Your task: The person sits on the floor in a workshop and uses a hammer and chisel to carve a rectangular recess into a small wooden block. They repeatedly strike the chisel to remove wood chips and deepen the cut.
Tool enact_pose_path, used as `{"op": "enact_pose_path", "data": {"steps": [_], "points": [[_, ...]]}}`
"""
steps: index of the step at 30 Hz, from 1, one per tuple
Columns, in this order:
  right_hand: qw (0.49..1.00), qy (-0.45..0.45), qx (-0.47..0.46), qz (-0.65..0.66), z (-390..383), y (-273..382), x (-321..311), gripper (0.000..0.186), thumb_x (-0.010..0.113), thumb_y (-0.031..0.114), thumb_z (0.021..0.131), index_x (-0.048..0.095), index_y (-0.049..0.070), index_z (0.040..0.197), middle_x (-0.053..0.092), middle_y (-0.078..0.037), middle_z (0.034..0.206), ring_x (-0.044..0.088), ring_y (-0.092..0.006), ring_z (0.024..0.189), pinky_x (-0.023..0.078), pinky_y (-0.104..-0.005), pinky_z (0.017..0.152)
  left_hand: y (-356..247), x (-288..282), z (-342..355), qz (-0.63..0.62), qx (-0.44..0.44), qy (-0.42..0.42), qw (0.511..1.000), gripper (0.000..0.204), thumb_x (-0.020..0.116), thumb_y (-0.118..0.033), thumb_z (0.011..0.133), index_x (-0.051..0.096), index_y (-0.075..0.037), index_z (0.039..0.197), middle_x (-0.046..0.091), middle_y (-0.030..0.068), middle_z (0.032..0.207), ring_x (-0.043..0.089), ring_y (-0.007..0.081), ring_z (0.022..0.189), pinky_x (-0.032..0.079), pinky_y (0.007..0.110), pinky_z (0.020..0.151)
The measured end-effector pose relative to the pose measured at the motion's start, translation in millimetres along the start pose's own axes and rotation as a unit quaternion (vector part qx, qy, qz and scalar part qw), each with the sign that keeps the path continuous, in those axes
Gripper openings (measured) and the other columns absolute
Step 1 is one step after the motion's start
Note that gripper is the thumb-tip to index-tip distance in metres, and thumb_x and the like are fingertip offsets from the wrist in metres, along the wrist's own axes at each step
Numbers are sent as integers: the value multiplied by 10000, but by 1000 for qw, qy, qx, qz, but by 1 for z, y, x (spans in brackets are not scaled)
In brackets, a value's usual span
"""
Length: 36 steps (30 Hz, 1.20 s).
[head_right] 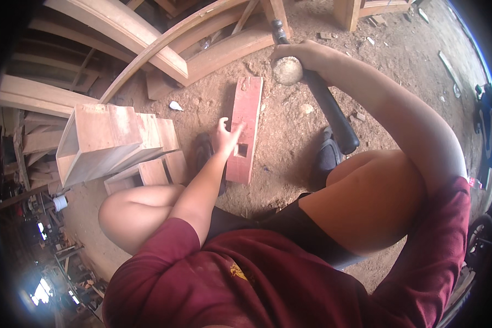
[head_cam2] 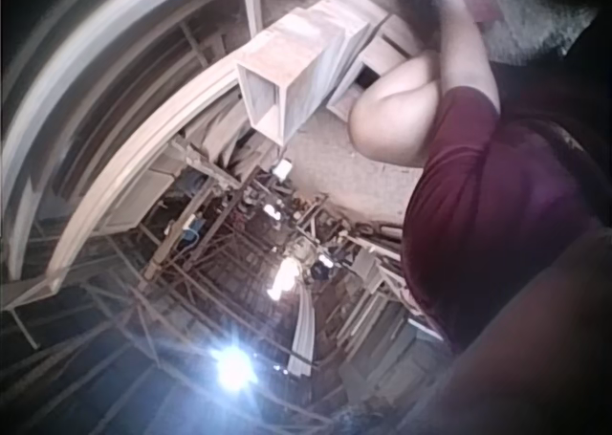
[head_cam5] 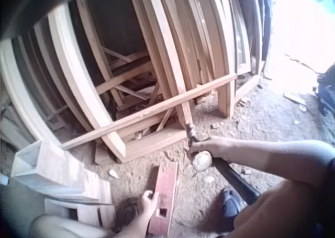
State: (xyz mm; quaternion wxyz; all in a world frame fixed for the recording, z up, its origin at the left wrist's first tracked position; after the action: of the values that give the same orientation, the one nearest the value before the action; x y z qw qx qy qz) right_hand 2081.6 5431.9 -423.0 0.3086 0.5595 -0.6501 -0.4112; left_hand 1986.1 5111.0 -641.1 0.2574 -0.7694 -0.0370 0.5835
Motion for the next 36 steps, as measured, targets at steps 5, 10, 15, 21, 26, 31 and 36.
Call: {"op": "enact_pose_path", "data": {"steps": [5, 10, 15, 21, 26, 31, 36], "points": [[1000, 0, -9, -20, -5, 8, 3, 168, 638, 294, 866, 757, 179, 895, 612, -39, 730, 548, -110, 557, 441, -274, 481, -38, 15, -24, 56, -50, 48, 996, 1183, 899, -470, 582, 229, -43, 1459, 439, 271, 1354, 457, 403, 1262, 443, 508, 1013], [998, -26, 16, -48, -11, 11, -1, 247, 645, 339, 871, 739, 112, 896, 646, -35, 793, 598, -104, 670, 476, -264, 593, -31, 6, -19, -16, -58, 80, 995, 1078, 829, -477, 648, 295, -25, 1468, 418, 238, 1454, 414, 385, 1348, 377, 445, 1105], [999, -21, 28, 0, -12, 12, -1, 293, 630, 313, 906, 723, 35, 886, 691, -34, 874, 622, -88, 740, 489, -230, 678, -32, 0, -42, 28, 10, 7, 1000, 935, 814, -491, 654, 367, -94, 1372, 510, 232, 1274, 509, 398, 1192, 459, 490, 965], [999, -26, 31, -18, -5, 7, -4, 309, 642, 337, 903, 730, 42, 876, 690, -27, 845, 615, -90, 709, 481, -230, 665, -41, 13, -39, 85, 15, 22, 996, 1141, 841, -633, 594, 288, -99, 1435, 459, 237, 1336, 470, 397, 1242, 440, 541, 975], [999, -33, 32, 6, -1, -1, -8, 296, 701, 386, 812, 734, 104, 895, 599, -44, 728, 561, -128, 591, 468, -299, 530, -64, 32, -23, 111, 15, 80, 990, 1206, 853, -530, 635, 129, -188, 1537, 395, 260, 1324, 441, 434, 1227, 460, 567, 946], [999, -27, 27, -9, -5, 3, -9, 290, 696, 376, 811, 731, 101, 897, 576, -33, 702, 564, -130, 572, 482, -288, 526, -62, 29, -34, 170, 6, 134, 976, 1177, 854, -478, 639, 126, -297, 1546, 406, 232, 1261, 479, 407, 1170, 495, 516, 923], [995, -52, 67, -52, -10, 4, -13, 288, 637, 323, 899, 739, 57, 863, 693, -23, 824, 610, -87, 701, 475, -233, 666, -51, 28, -56, 165, 17, 138, 976, 1083, 824, -568, 647, 235, -276, 1507, 432, 233, 1228, 497, 401, 1163, 476, 492, 954]]}}
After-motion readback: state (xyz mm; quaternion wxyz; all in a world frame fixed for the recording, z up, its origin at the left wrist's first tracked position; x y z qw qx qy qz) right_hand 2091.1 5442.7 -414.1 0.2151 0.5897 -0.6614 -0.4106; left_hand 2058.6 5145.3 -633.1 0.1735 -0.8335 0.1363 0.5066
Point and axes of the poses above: each hand's wrist, its own z-axis towards the middle knuckle, its own x-axis out of the palm, y = z × x, the point moved 9 cm from there along z, towards the middle knuckle
